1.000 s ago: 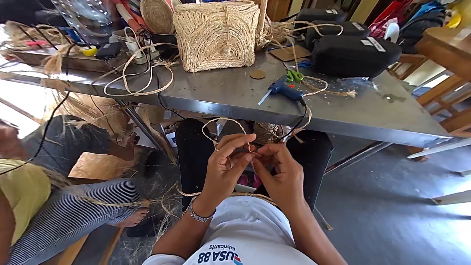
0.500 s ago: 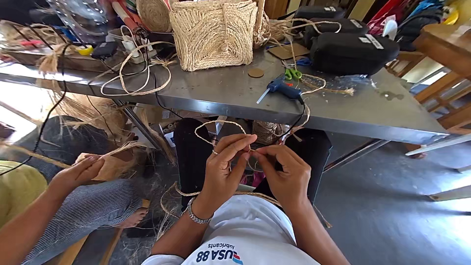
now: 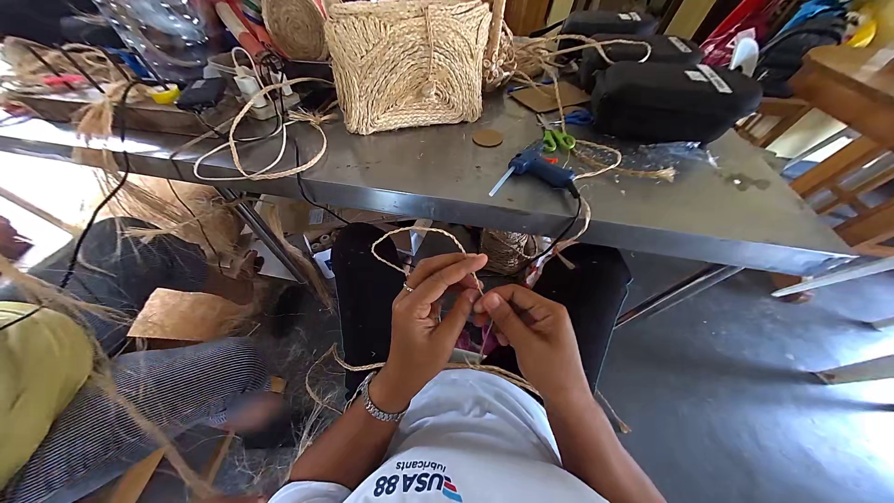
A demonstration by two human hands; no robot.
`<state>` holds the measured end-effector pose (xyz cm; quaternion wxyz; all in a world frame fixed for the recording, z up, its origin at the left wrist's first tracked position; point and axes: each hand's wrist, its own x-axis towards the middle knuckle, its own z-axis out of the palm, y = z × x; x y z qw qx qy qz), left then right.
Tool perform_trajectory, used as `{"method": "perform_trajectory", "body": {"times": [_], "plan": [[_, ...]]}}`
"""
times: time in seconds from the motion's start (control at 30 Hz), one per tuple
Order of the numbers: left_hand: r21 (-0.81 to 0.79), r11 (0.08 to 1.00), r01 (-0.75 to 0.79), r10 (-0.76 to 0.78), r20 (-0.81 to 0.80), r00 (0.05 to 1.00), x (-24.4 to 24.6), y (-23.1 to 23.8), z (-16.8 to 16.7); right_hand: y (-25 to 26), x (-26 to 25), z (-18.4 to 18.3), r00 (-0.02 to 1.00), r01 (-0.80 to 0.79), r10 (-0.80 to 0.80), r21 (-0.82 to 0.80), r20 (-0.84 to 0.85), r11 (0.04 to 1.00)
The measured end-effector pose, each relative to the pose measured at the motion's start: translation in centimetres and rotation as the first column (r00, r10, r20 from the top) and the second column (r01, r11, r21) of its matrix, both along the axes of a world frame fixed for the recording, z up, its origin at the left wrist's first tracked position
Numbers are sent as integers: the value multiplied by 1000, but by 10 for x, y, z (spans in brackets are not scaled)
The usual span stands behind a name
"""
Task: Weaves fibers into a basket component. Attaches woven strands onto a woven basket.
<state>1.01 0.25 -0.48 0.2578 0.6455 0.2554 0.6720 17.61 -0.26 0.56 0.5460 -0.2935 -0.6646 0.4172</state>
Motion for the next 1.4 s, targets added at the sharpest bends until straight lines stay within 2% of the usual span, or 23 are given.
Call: {"method": "perform_trajectory", "body": {"times": [0.17,0.3,0.53,0.77,0.83,0.9,0.97,1.07,1.13,1.23,1.3,1.33,1.4], "plan": [[-131,975,181,-169,96,981,-7,0,2,4,0,-6,976,-183,161,-146,-147,972],[-116,960,255,-245,96,965,-13,0,4,3,-1,-7,954,-265,231,-175,-194,948],[-24,938,347,-345,65,936,-18,-6,12,-5,-3,-3,961,-225,205,-91,-184,970],[-54,872,486,-466,213,859,-21,-2,10,-7,-3,-5,962,-251,242,-64,-124,966],[-66,908,414,-382,276,882,-24,0,13,-4,0,-10,967,-253,250,-66,-58,965],[-77,971,225,-189,320,928,-39,6,18,-1,8,-17,978,-195,198,-63,57,979],[-72,997,2,23,354,935,-70,15,20,0,22,-25,978,-81,87,-39,190,996],[-73,954,-290,295,391,872,-138,27,10,0,55,-41,928,140,-135,11,348,990],[-115,900,-421,426,440,790,-181,28,-1,-1,85,-50,837,317,-326,96,439,944],[-157,832,-532,527,525,668,-219,22,-9,-9,132,-54,609,559,-576,219,545,799],[-180,808,-561,559,535,633,-223,18,-4,-17,155,-52,479,656,-647,247,593,713],[-174,816,-551,554,508,660,-219,15,-1,-19,160,-49,455,687,-662,238,596,687],[-146,861,-488,506,350,788,-195,12,8,-18,157,-42,473,698,-688,242,550,674]]}}
